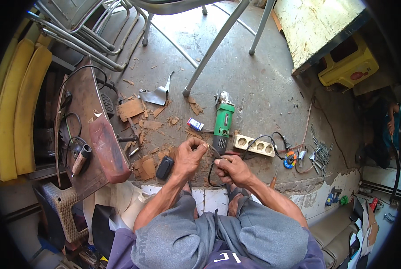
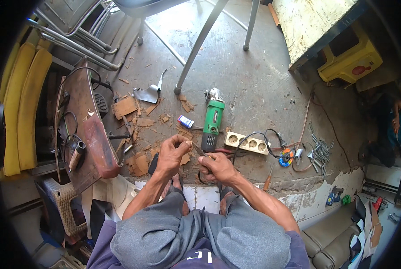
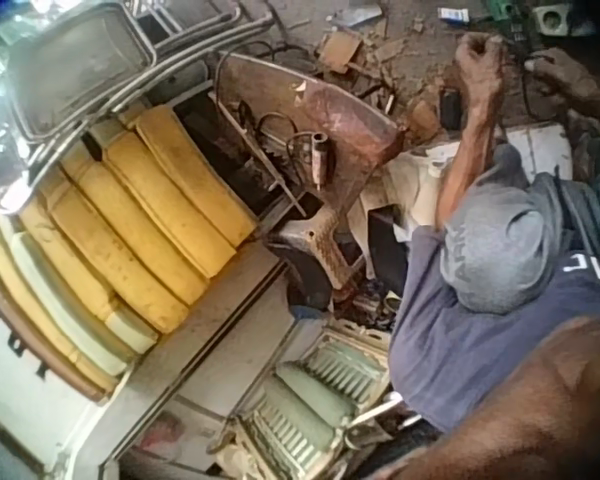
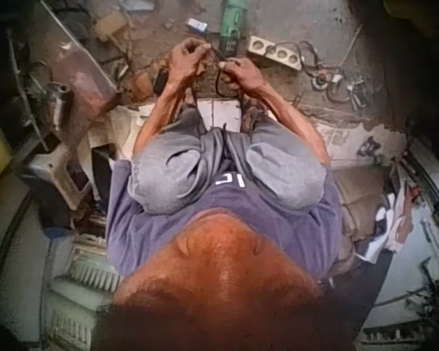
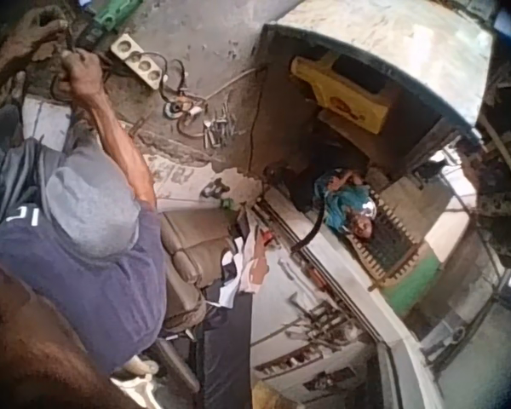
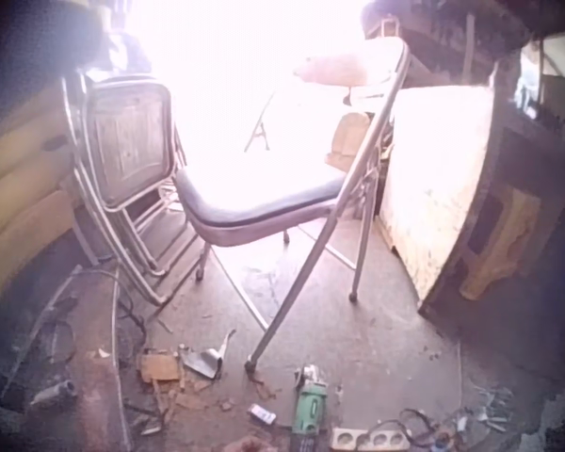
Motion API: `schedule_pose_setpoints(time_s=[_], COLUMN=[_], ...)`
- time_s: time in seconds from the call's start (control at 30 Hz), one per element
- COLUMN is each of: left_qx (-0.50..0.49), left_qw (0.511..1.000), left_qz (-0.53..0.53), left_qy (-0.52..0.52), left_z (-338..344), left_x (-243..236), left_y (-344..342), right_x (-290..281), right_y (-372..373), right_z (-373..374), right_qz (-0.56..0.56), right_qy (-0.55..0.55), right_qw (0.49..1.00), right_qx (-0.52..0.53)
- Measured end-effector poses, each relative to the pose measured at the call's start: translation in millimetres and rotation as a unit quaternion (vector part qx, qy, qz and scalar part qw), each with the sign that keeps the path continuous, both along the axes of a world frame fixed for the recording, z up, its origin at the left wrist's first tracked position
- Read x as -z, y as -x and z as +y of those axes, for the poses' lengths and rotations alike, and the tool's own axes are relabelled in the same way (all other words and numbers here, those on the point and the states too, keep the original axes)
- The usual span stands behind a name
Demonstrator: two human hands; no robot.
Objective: The person repairs a power cable by stripping the insulation from the wire ends using a pair of pliers and then twisting the wires together to form a connection.
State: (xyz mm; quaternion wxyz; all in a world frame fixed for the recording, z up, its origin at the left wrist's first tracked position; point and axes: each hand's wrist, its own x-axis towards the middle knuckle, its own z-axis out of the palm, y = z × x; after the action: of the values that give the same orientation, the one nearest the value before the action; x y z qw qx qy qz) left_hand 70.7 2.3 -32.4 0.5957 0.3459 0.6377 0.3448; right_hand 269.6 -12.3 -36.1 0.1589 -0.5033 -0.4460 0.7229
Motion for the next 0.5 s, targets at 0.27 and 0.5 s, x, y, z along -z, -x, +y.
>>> schedule_pose_setpoints(time_s=[0.27,0.5], left_qx=[0.005,0.012], left_qw=[0.988,0.997], left_qz=[0.151,0.071], left_qy=[-0.022,-0.040], left_z=[-1.6,-2.2], left_x=[5.4,15.7], left_y=[-4.8,-1.8], right_x=[-5.5,-6.8], right_y=[6.6,7.0], right_z=[-6.9,-0.7], right_qz=[-0.424,0.043], right_qy=[-0.567,0.165], right_qw=[0.691,0.982], right_qx=[-0.145,0.077])
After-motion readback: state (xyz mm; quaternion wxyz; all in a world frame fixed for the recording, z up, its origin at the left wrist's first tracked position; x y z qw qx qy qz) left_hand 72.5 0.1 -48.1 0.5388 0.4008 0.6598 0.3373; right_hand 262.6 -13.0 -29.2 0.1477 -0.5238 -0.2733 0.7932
